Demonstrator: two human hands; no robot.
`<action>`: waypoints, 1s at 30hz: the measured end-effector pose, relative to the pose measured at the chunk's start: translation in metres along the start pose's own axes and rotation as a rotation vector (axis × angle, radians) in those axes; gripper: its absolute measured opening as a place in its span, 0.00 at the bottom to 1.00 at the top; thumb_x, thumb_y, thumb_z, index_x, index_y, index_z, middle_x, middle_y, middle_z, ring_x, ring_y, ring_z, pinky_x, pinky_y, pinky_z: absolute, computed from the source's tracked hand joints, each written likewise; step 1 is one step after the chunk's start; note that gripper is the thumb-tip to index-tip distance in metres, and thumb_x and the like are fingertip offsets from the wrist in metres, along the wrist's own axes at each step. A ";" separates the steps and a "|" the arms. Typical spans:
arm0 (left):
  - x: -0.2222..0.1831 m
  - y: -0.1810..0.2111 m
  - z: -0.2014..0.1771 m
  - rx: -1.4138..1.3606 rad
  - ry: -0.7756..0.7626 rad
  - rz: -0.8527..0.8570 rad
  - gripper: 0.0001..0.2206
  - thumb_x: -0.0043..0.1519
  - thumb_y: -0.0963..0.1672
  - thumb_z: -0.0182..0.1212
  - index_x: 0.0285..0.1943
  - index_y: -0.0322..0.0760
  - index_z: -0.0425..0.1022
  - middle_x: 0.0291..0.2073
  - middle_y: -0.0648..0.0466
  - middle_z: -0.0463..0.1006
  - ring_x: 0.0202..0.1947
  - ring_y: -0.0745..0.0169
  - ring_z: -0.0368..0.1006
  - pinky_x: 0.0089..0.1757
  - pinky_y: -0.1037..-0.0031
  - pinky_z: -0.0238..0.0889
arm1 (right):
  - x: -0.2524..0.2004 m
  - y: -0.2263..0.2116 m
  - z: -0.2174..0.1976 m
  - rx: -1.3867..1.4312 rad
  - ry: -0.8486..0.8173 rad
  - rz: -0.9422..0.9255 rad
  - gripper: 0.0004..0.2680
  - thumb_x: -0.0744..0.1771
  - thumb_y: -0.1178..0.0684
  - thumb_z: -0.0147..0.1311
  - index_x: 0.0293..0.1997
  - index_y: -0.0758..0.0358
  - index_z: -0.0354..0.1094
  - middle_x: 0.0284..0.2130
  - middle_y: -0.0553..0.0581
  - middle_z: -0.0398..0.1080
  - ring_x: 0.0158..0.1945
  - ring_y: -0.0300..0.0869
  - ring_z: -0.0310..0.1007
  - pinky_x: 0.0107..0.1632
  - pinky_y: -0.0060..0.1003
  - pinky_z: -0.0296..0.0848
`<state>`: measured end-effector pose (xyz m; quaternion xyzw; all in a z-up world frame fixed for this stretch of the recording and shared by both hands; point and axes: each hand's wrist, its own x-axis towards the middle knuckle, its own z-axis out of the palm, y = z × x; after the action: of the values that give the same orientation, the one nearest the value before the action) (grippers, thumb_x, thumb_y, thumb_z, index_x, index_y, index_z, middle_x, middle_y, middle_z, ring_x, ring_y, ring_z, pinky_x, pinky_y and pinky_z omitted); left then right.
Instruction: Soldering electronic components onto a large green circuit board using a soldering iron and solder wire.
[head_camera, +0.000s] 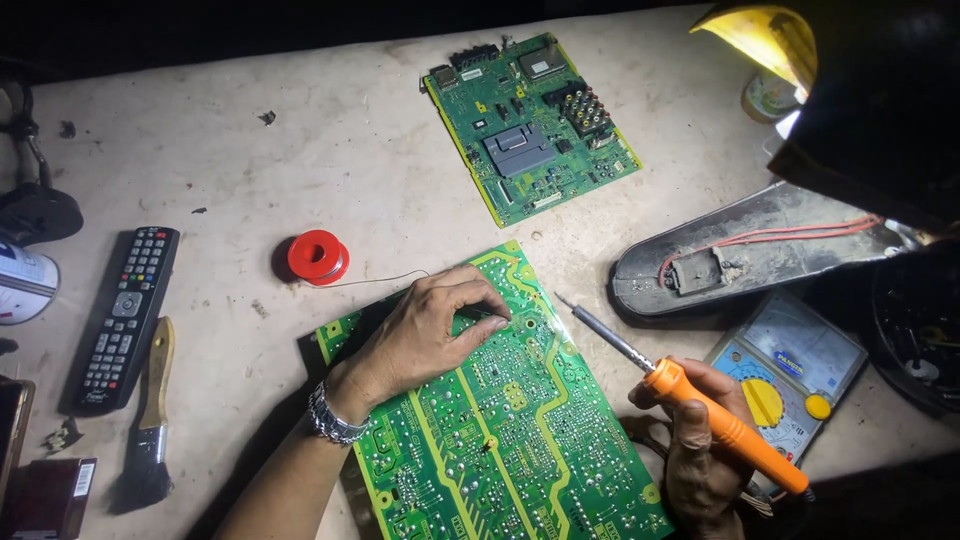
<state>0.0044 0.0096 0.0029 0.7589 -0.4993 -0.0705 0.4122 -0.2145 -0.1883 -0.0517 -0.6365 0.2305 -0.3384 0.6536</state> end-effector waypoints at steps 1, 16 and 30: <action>0.002 -0.001 -0.001 0.001 -0.003 0.010 0.03 0.61 0.42 0.66 0.41 0.39 0.79 0.38 0.55 0.79 0.40 0.62 0.78 0.44 0.71 0.70 | 0.000 0.001 -0.002 0.002 0.008 -0.007 0.20 0.68 0.40 0.50 0.55 0.71 0.61 0.35 0.68 0.71 0.37 0.50 0.78 0.31 0.46 0.83; -0.007 -0.005 -0.011 0.049 -0.129 -0.040 0.04 0.57 0.44 0.69 0.36 0.43 0.78 0.35 0.58 0.80 0.38 0.62 0.78 0.41 0.70 0.68 | -0.016 -0.038 0.007 -0.190 0.136 0.201 0.12 0.62 0.52 0.43 0.44 0.65 0.67 0.35 0.66 0.71 0.33 0.48 0.76 0.25 0.43 0.75; -0.006 -0.001 0.003 0.071 -0.167 0.095 0.03 0.60 0.44 0.65 0.36 0.42 0.75 0.33 0.57 0.77 0.39 0.59 0.74 0.45 0.67 0.64 | -0.004 0.004 -0.011 0.049 -0.123 0.069 0.13 0.65 0.48 0.50 0.40 0.72 0.69 0.22 0.63 0.69 0.24 0.47 0.70 0.29 0.38 0.72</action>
<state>0.0007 0.0133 -0.0017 0.7400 -0.5693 -0.0964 0.3450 -0.2246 -0.1926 -0.0570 -0.6317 0.2034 -0.2814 0.6931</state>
